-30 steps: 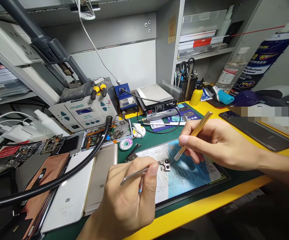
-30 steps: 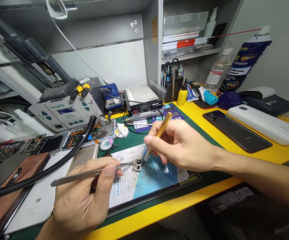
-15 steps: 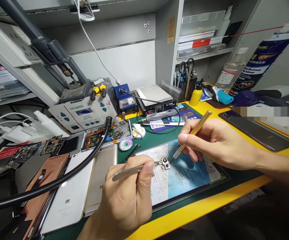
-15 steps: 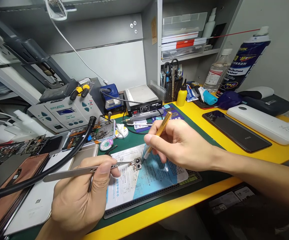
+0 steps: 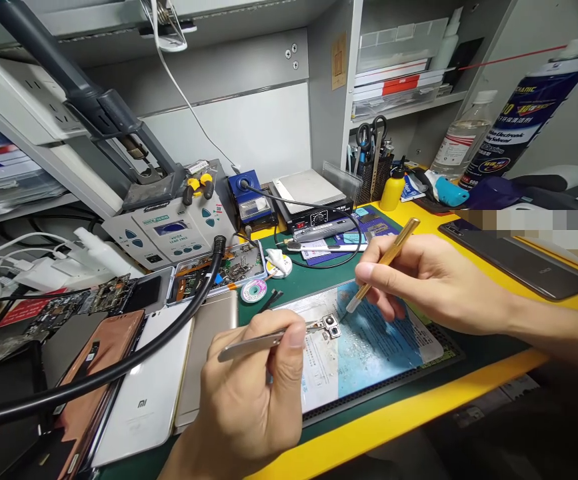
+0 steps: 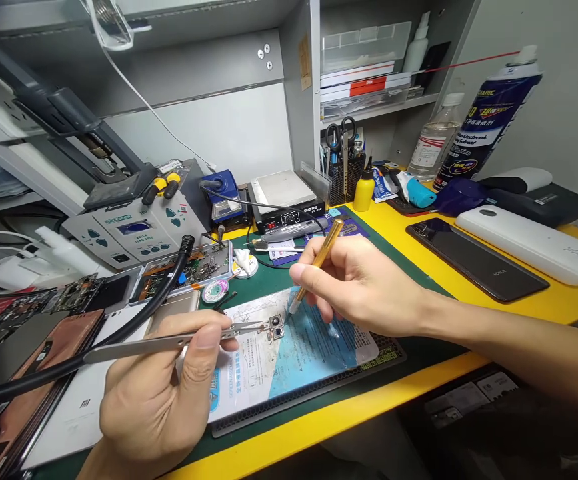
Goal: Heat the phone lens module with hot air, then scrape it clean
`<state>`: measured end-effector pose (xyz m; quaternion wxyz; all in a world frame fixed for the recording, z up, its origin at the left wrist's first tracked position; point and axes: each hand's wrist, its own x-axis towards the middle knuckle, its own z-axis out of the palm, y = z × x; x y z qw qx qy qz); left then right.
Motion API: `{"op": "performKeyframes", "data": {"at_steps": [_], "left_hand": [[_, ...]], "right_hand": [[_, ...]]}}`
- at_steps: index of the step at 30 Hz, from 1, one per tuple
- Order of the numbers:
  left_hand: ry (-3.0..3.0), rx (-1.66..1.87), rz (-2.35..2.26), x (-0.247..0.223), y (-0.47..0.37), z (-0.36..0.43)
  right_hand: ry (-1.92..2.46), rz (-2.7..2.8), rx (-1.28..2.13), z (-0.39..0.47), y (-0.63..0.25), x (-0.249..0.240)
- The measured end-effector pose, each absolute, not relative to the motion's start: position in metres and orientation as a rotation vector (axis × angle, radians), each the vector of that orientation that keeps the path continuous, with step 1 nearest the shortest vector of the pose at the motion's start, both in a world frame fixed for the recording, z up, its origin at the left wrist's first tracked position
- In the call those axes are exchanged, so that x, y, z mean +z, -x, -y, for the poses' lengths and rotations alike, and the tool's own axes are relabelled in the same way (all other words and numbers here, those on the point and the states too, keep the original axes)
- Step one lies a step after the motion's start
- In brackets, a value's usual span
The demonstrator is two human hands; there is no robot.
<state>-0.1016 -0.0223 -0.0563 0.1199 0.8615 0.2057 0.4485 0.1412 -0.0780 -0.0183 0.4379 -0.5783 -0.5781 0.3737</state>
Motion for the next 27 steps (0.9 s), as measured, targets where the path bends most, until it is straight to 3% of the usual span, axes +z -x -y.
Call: {"op": "performKeyframes", "data": {"at_steps": [27], "left_hand": [[-2.599,1.153,-0.57,-0.041,0.107,0.006]], "right_hand": [[1.337,1.456,0.984,0.075,-0.143,-0.029]]}}
